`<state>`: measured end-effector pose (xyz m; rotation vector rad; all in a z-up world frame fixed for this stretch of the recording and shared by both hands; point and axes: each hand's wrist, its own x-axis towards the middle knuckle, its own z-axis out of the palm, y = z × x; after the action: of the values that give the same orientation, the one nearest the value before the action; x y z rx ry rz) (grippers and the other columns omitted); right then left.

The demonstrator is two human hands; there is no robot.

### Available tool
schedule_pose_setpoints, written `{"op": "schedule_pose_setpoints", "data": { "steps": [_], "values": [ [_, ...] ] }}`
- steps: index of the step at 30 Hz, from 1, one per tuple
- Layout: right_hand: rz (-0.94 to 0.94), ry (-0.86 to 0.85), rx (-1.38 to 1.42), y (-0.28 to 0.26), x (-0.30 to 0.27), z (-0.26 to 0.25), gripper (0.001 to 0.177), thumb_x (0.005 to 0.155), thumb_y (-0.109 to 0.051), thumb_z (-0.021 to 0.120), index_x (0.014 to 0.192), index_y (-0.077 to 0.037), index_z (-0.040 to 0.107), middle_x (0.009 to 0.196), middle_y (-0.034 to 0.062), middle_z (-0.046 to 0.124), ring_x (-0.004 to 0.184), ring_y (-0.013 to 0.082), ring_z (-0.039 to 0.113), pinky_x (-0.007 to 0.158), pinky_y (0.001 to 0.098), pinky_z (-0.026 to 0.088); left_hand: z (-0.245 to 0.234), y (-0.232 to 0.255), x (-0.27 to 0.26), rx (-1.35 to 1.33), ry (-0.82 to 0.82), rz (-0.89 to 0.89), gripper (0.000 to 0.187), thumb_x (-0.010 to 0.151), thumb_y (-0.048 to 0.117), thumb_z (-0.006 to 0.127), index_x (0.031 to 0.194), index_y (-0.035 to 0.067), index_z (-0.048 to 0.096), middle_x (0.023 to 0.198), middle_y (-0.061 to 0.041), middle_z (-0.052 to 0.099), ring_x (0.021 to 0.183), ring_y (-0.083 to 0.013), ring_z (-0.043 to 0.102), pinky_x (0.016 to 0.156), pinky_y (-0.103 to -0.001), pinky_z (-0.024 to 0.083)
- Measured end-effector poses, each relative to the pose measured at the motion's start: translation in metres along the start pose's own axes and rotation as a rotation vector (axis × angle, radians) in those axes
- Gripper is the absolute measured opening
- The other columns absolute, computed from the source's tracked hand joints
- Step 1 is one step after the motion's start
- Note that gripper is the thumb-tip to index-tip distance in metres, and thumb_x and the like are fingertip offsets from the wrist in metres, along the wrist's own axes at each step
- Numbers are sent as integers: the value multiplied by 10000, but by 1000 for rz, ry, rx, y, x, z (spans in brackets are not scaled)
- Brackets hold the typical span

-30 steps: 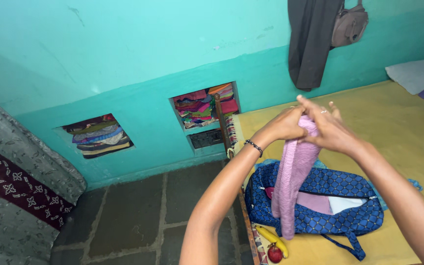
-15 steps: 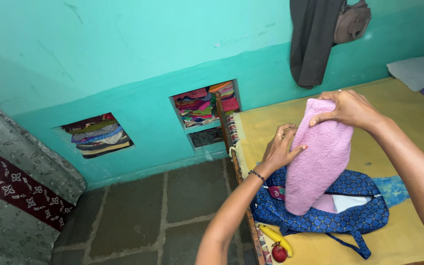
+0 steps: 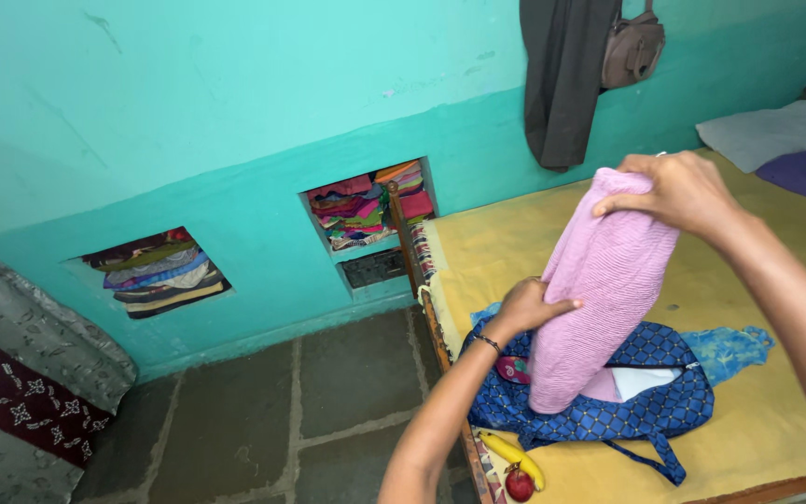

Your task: The person folds a pink cloth, a blue patterned cloth, and a white cloth on a bed and places each folded item into a blue patterned bag. The person handles each item one at a time, folding them neatly before packing them.

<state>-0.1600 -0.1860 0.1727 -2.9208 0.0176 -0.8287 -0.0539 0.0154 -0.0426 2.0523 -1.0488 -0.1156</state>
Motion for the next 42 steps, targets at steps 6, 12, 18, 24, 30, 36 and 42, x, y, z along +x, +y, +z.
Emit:
{"op": "schedule_pose_setpoints", "data": {
  "steps": [6, 12, 18, 24, 30, 36, 42],
  "values": [
    [166, -208, 562, 49, -6, -16, 680, 701, -581, 841, 1087, -26, 775, 961, 191, 779, 848, 332, 761, 755, 447, 578, -32, 1, -4, -336, 50, 111, 469, 813, 492, 784, 1004, 65, 802, 1017, -150, 792, 908, -290, 783, 828, -367, 594],
    [338, -213, 842, 54, -15, -13, 468, 851, -274, 837, 1196, 12, 701, 1062, 172, 748, 923, 247, 722, 802, 366, 583, -38, 5, -13, -400, -35, 42, 418, 871, 409, 783, 1091, 54, 787, 1073, -148, 800, 963, -209, 753, 890, -338, 575],
    [391, -302, 1075, 37, -11, -20, 583, 877, -74, 726, 1425, 32, 555, 1136, 238, 712, 957, 236, 713, 773, 358, 577, -7, -13, -22, -477, -45, 122, 538, 957, 397, 731, 1319, 6, 658, 1237, -114, 722, 1102, -157, 690, 984, -301, 527],
    [370, -460, 1078, 24, -8, -37, 798, 775, -38, 700, 1528, -87, 437, 1152, 228, 753, 999, 235, 736, 835, 365, 592, 26, -29, -29, -747, -39, 54, 525, 948, 299, 753, 1353, -14, 637, 1223, -121, 729, 1084, -162, 689, 952, -325, 552],
    [333, -468, 1123, 33, -2, -38, 790, 810, -66, 700, 1563, -90, 460, 1146, 235, 743, 1026, 258, 715, 853, 376, 562, 39, -44, -24, -1034, -122, -22, 588, 942, 219, 717, 1445, 168, 419, 1184, -171, 716, 1019, -192, 711, 906, -347, 570],
    [233, -55, 1886, 61, -3, 31, 689, 999, -444, 550, 1512, 11, 481, 1424, 155, 612, 1253, 242, 638, 1067, 392, 520, 43, -43, -5, -1409, -272, -122, 382, 1060, 217, 631, 1291, -87, 619, 1269, -169, 695, 1167, -206, 675, 1051, -330, 533],
    [599, -88, 2001, 38, -117, 187, 935, 894, -723, 420, 1542, -51, 370, 1550, 124, 462, 1355, 254, 503, 1147, 465, 357, 18, -22, 24, -1457, -152, -182, 353, 1077, 243, 577, 1263, -51, 635, 1216, -137, 700, 1070, -197, 697, 962, -329, 553]
  ]
}}
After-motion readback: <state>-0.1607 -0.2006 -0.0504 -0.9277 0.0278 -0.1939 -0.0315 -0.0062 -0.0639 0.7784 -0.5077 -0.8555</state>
